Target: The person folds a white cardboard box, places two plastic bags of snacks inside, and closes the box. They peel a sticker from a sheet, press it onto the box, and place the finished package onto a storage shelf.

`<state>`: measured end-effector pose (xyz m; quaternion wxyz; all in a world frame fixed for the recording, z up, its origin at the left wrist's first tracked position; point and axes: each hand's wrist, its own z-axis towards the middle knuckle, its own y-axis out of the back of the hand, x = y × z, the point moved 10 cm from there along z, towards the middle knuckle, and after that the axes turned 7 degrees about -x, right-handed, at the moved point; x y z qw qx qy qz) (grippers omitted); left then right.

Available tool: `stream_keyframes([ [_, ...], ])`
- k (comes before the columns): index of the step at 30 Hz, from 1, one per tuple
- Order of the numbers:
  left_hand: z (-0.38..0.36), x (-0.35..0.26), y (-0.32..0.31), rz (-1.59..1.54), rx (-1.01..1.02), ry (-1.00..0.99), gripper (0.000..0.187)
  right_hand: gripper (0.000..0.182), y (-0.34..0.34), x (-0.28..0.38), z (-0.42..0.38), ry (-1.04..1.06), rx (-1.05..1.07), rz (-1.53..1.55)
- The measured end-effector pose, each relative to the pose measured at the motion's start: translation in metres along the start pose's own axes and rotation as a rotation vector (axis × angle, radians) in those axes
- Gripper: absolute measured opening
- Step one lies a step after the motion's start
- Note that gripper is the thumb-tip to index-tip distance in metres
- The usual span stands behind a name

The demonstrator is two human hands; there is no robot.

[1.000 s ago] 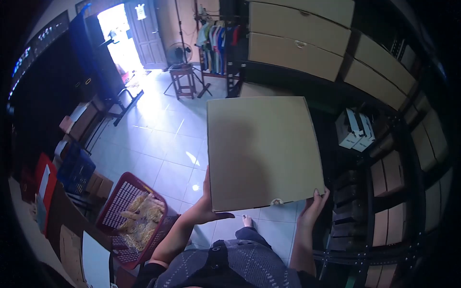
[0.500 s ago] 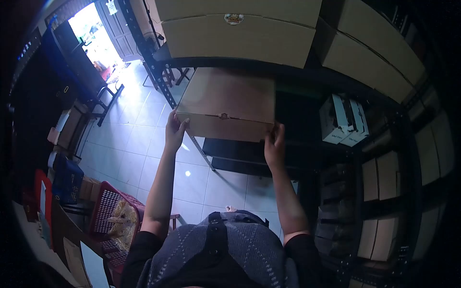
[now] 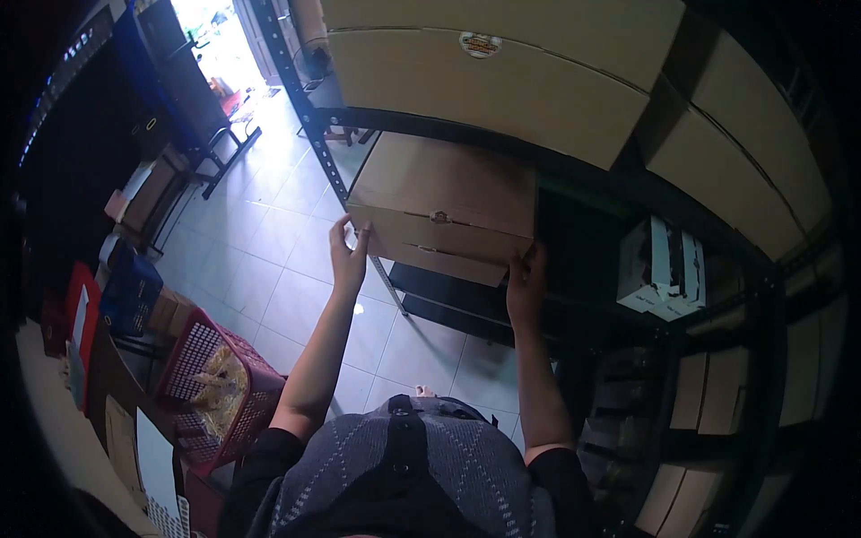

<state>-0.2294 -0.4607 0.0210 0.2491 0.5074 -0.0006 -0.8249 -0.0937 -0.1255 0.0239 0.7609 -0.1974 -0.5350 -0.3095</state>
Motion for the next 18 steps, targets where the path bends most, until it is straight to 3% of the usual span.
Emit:
stream_keyframes([
  [1, -0.003, 0.018, -0.018, -0.368, 0.097, 0.235, 0.044, 0.044, -0.003, 0.002, -0.002, -0.002, 0.013, 0.004],
  [2, -0.011, 0.022, -0.025, -0.452, 0.182, 0.285, 0.046, 0.045, -0.005, 0.005, -0.005, -0.005, 0.016, 0.006],
  [4, -0.009, 0.019, -0.02, -0.473, 0.141, 0.166, 0.048, 0.047, -0.011, 0.006, -0.01, -0.006, 0.035, 0.008],
  [7, -0.015, 0.041, -0.019, -0.581, 0.171, 0.272, 0.049, 0.054, -0.015, 0.004, -0.019, 0.01, 0.039, -0.045],
  [9, -0.022, 0.044, -0.005, -0.488, 0.132, 0.216, 0.051, 0.064, -0.004, 0.015, -0.03, 0.097, -0.131, -0.029],
  [10, -0.026, 0.037, 0.011, -0.388, 0.111, 0.174, 0.052, 0.064, -0.015, 0.023, -0.036, 0.093, -0.079, -0.013],
  [12, -0.037, 0.029, 0.044, -0.266, 0.136, 0.15, 0.055, 0.071, -0.022, 0.076, -0.059, 0.465, -0.237, -0.563],
  [14, -0.047, 0.028, 0.095, -0.133, 0.073, 0.166, 0.057, 0.072, -0.052, 0.09, -0.079, 0.493, -0.153, -0.507],
  [16, -0.056, 0.025, 0.155, -0.127, -0.095, 0.058, 0.054, 0.074, -0.083, 0.099, -0.101, 0.512, -0.085, -0.457],
  [18, -0.079, 0.051, 0.213, -0.255, -0.225, 0.224, 0.053, 0.075, -0.124, 0.106, -0.13, 0.542, 0.09, -0.424],
])
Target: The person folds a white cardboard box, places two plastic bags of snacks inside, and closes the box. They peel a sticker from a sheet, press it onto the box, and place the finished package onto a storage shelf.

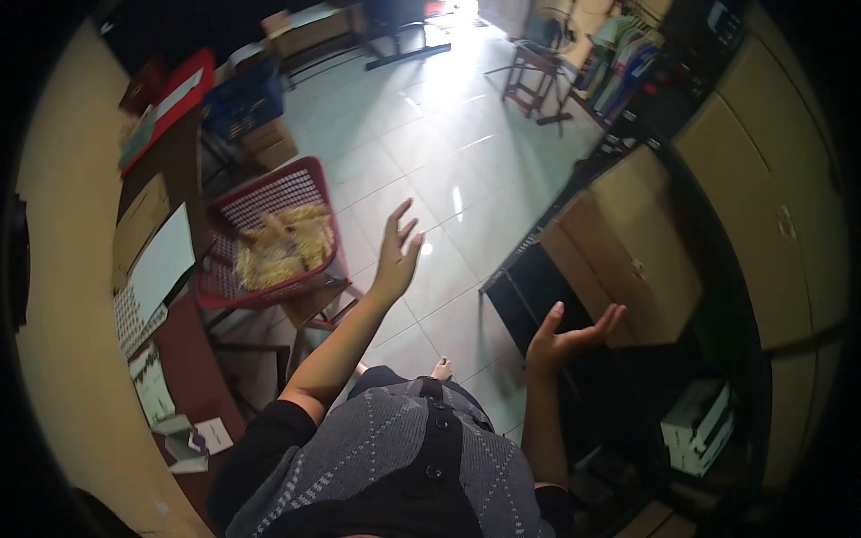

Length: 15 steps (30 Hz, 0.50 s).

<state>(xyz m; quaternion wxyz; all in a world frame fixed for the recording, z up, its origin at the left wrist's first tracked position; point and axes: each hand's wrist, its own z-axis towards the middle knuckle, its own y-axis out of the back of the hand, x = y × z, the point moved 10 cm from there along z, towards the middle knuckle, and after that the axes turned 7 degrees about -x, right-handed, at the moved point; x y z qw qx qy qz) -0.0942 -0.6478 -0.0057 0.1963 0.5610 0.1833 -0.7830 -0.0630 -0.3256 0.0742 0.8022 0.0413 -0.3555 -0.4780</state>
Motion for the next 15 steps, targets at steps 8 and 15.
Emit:
stream_keyframes([
  [8, -0.057, 0.001, 0.283, 0.402, -0.523, 0.014, 0.051, 0.074, -0.128, 0.164, -0.086, 0.208, 0.466, 0.335],
  [15, -0.114, 0.062, 0.472, 0.91, -0.604, 0.264, 0.05, 0.076, -0.22, 0.291, -0.187, 0.186, 0.765, 0.54],
])
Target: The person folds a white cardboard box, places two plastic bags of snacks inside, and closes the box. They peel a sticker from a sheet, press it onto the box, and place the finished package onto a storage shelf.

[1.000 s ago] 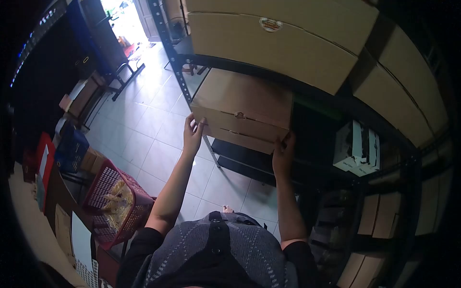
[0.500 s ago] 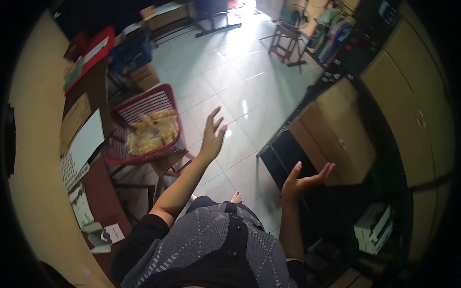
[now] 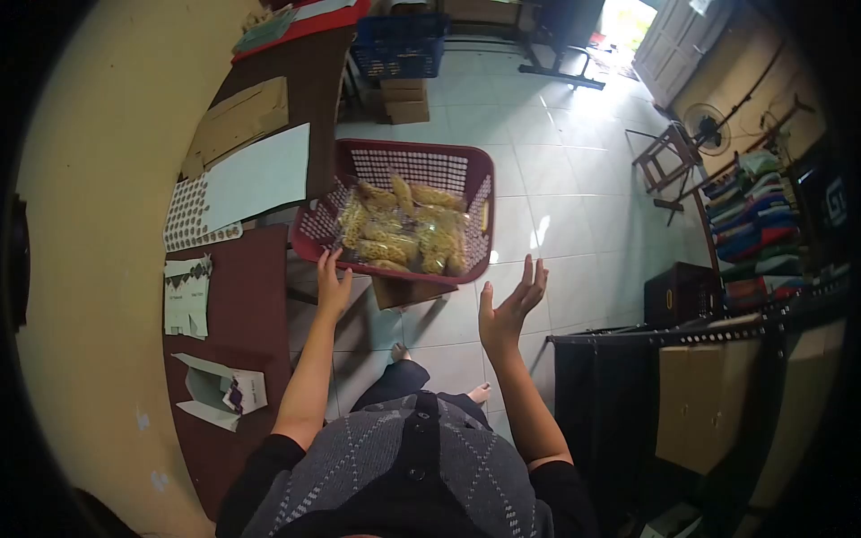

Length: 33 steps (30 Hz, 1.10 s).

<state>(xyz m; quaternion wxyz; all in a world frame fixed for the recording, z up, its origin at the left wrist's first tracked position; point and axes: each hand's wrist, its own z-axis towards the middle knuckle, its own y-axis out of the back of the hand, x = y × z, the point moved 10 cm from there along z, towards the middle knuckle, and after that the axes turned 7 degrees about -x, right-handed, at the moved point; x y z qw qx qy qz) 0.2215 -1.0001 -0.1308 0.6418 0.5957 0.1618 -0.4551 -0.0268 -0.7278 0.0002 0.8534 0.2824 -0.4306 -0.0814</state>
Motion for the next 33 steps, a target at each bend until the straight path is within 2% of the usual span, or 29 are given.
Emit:
stream_keyframes([
  [1, 0.005, 0.012, 0.006, 0.007, -0.005, 0.009, 0.05, 0.077, -0.022, 0.004, 0.001, -0.011, 0.034, -0.01],
  [3, 0.005, 0.046, -0.013, 0.417, 0.276, 0.108, 0.051, 0.078, -0.058, 0.011, 0.0, -0.031, 0.086, -0.012],
  [4, 0.007, 0.045, -0.018, 0.492, 0.306, 0.018, 0.049, 0.078, -0.072, 0.012, -0.004, -0.036, 0.113, -0.019],
  [5, 0.008, 0.057, -0.026, 0.494, 0.316, 0.027, 0.049, 0.078, -0.083, 0.013, -0.006, -0.032, 0.126, -0.002],
  [7, 0.001, 0.051, -0.052, 0.545, 0.325, -0.319, 0.047, 0.077, -0.106, 0.009, -0.013, -0.017, 0.186, -0.008],
  [9, -0.006, 0.049, -0.062, 0.532, 0.34, -0.303, 0.041, 0.077, -0.125, 0.002, -0.016, -0.016, 0.242, -0.045],
  [11, -0.011, 0.055, -0.076, 0.547, 0.497, -0.217, 0.03, 0.077, -0.145, -0.008, -0.01, -0.006, 0.299, -0.079],
  [12, -0.011, 0.047, -0.074, 0.544, 0.395, -0.299, 0.024, 0.075, -0.156, -0.014, -0.005, 0.0, 0.324, -0.102],
  [13, -0.014, 0.051, -0.076, 0.546, 0.4, -0.278, 0.024, 0.073, -0.166, -0.022, -0.002, 0.005, 0.349, -0.125],
  [16, -0.044, 0.024, -0.094, 0.472, 0.552, -0.47, 0.021, 0.075, -0.208, -0.059, 0.006, -0.015, 0.45, -0.114],
  [19, -0.086, 0.014, -0.106, 0.37, 0.578, -0.378, 0.018, 0.07, -0.254, -0.08, 0.018, 0.028, 0.539, -0.103],
  [21, -0.096, -0.004, -0.1, 0.355, 0.57, -0.351, 0.017, 0.065, -0.291, -0.094, 0.016, 0.015, 0.713, -0.127],
  [23, -0.109, 0.003, -0.102, 0.353, 0.781, -0.087, 0.016, 0.061, -0.318, -0.099, 0.015, 0.066, 0.784, -0.093],
  [25, -0.112, 0.003, -0.099, 0.343, 0.749, -0.058, 0.017, 0.058, -0.357, -0.113, -0.02, 0.054, 1.076, -0.003],
  [26, -0.109, 0.003, -0.097, 0.336, 0.703, -0.061, 0.019, 0.058, -0.37, -0.116, -0.037, 0.128, 1.187, -0.027],
  [27, -0.1, 0.001, -0.096, 0.338, 0.7, -0.041, 0.019, 0.058, -0.385, -0.123, -0.047, 0.134, 1.205, -0.022],
  [29, -0.091, 0.011, -0.098, 0.148, 0.844, 0.274, 0.021, 0.061, -0.412, -0.123, -0.081, 0.295, 1.308, 0.039],
  [30, -0.084, 0.018, -0.103, 0.149, 0.842, 0.288, 0.021, 0.066, -0.423, -0.126, -0.089, 0.346, 1.328, -0.034],
  [31, -0.072, 0.024, -0.108, 0.113, 0.784, 0.292, 0.022, 0.066, -0.433, -0.128, -0.096, 0.348, 1.339, -0.031],
  [33, -0.048, 0.041, -0.118, 0.099, 0.667, 0.293, 0.023, 0.07, -0.448, -0.142, -0.103, 0.429, 1.292, -0.219],
])
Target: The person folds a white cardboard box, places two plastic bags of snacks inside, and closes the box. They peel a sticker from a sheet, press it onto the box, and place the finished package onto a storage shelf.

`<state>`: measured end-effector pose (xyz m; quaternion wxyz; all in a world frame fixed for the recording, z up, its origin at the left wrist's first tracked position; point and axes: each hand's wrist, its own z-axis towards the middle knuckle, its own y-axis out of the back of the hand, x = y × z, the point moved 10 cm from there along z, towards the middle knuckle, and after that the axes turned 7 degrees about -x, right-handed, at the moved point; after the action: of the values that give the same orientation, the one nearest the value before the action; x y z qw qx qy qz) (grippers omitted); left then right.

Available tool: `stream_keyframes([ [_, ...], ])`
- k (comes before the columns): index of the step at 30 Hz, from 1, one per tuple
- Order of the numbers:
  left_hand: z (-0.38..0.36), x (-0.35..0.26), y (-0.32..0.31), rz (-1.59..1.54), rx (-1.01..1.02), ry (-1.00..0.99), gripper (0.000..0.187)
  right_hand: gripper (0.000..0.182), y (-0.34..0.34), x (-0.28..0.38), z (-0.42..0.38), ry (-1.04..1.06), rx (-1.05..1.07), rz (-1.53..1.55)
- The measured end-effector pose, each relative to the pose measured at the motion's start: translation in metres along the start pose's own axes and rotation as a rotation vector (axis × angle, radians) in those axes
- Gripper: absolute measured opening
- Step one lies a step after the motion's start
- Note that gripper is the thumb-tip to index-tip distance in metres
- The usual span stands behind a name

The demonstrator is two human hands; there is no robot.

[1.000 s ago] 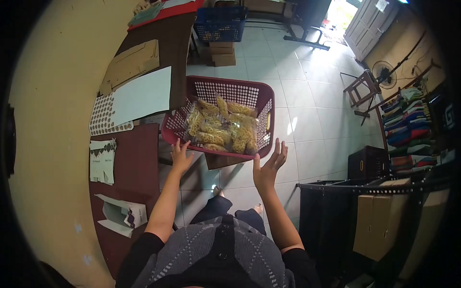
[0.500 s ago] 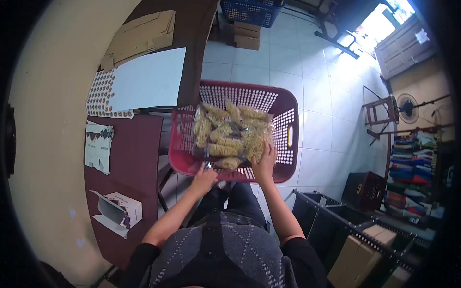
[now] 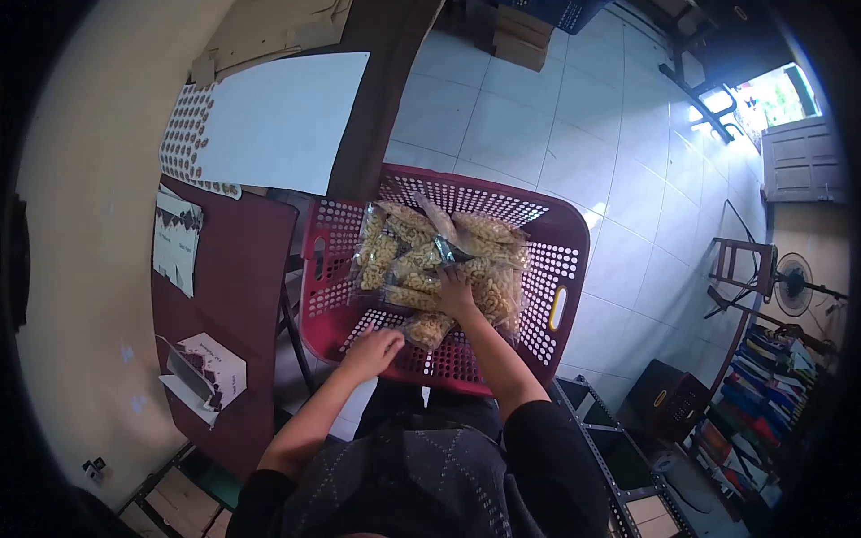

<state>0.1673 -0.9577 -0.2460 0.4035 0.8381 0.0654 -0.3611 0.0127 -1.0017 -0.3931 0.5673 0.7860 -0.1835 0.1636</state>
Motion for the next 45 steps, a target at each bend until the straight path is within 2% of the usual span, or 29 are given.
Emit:
stream_keyframes([
  [1, 0.016, 0.004, 0.005, 0.014, -0.061, 0.008, 0.022, 0.07, -0.007, -0.006, 0.005, -0.001, 0.011, 0.002],
  [3, 0.046, 0.019, 0.013, 0.111, -0.204, 0.015, 0.021, 0.067, -0.047, -0.035, 0.001, -0.223, 0.343, 0.118],
  [4, 0.058, 0.026, 0.009, 0.108, -0.202, 0.02, 0.021, 0.067, -0.043, -0.033, -0.001, -0.222, 0.349, 0.117],
  [6, 0.078, 0.046, 0.013, 0.076, -0.342, 0.127, 0.026, 0.05, -0.03, -0.017, -0.007, -0.103, 0.387, 0.175],
  [7, 0.084, 0.053, 0.004, 0.071, -0.346, 0.132, 0.026, 0.05, -0.022, -0.017, -0.01, -0.1, 0.391, 0.169],
  [9, 0.09, 0.082, -0.008, -0.068, -0.46, 0.297, 0.039, 0.037, 0.017, -0.009, -0.007, -0.063, 0.148, 0.459],
  [10, 0.097, 0.087, -0.017, -0.073, -0.459, 0.293, 0.039, 0.037, 0.024, -0.007, -0.012, -0.066, 0.147, 0.454],
  [12, 0.106, 0.11, -0.075, -0.741, -0.166, 0.548, 0.055, 0.034, 0.05, -0.016, -0.017, -0.251, -0.054, 0.66],
  [13, 0.109, 0.093, -0.073, -0.88, -0.194, 0.507, 0.067, 0.039, 0.062, -0.005, -0.021, -0.28, -0.004, 0.79],
  [14, 0.109, 0.079, -0.073, -0.882, -0.196, 0.505, 0.067, 0.039, 0.072, 0.002, -0.023, -0.277, -0.005, 0.788],
  [16, 0.103, 0.039, -0.039, -1.115, -0.39, 0.439, 0.071, 0.045, 0.112, 0.03, -0.024, -0.067, -0.177, 0.724],
  [17, 0.107, 0.036, -0.038, -1.058, -0.36, 0.333, 0.076, 0.047, 0.129, 0.047, -0.028, 0.016, -0.193, 0.732],
  [18, 0.101, 0.029, -0.03, -1.057, -0.368, 0.333, 0.076, 0.047, 0.138, 0.057, -0.03, 0.023, -0.19, 0.733],
  [20, 0.086, -0.002, -0.004, -1.308, -0.369, 0.194, 0.074, 0.036, 0.169, 0.092, -0.043, 0.25, -0.325, 0.605],
  [21, 0.079, 0.002, -0.003, -1.4, -0.282, 0.253, 0.064, 0.029, 0.172, 0.1, -0.043, 0.205, -0.247, 0.753],
  [22, 0.07, 0.002, 0.006, -1.396, -0.3, 0.25, 0.064, 0.029, 0.175, 0.104, -0.044, 0.221, -0.242, 0.758],
  [24, 0.041, -0.006, 0.052, -1.265, -0.484, 0.132, 0.055, 0.025, 0.174, 0.109, -0.042, 0.202, -0.162, 0.795],
  [25, 0.024, -0.01, 0.059, -1.302, -0.464, 0.198, 0.055, 0.037, 0.183, 0.113, -0.04, 0.158, -0.191, 0.863],
  [26, 0.006, -0.013, 0.073, -1.3, -0.489, 0.192, 0.055, 0.037, 0.189, 0.129, -0.042, 0.181, -0.182, 0.864],
  [28, -0.021, -0.03, 0.097, -1.137, -0.421, 0.103, 0.057, 0.055, 0.222, 0.159, -0.046, 0.132, -0.246, 1.18],
  [29, -0.032, -0.038, 0.109, -1.122, -0.399, 0.048, 0.061, 0.065, 0.233, 0.188, -0.047, 0.272, -0.157, 1.116],
  [30, -0.044, -0.041, 0.121, -1.12, -0.432, 0.035, 0.061, 0.065, 0.237, 0.204, -0.05, 0.305, -0.146, 1.11],
  [32, -0.078, -0.046, 0.157, -1.124, -0.673, -0.078, 0.064, 0.059, 0.206, 0.242, -0.058, 0.183, 0.238, 1.315],
  [34, -0.105, -0.038, 0.171, -1.241, -0.758, -0.07, 0.062, 0.055, 0.208, 0.284, -0.067, 0.268, 0.242, 1.318],
  [36, -0.144, -0.015, 0.188, -1.078, -0.994, 0.03, 0.057, 0.051, 0.209, 0.318, -0.076, 0.361, 0.07, 1.126],
  [37, -0.165, -0.011, 0.201, -1.009, -1.067, 0.016, 0.05, 0.047, 0.21, 0.34, -0.085, 0.388, 0.036, 1.128],
  [40, -0.225, 0.005, 0.227, -0.972, -1.148, 0.0, 0.045, 0.043, 0.194, 0.397, -0.109, 0.376, 0.125, 1.103],
  [42, -0.261, 0.019, 0.234, -0.926, -1.206, -0.005, 0.044, 0.042, 0.193, 0.435, -0.126, 0.449, 0.134, 1.04],
  [45, -0.313, 0.03, 0.243, -0.82, -1.236, 0.047, 0.042, 0.041, 0.172, 0.485, -0.149, 0.509, 0.308, 1.049],
])
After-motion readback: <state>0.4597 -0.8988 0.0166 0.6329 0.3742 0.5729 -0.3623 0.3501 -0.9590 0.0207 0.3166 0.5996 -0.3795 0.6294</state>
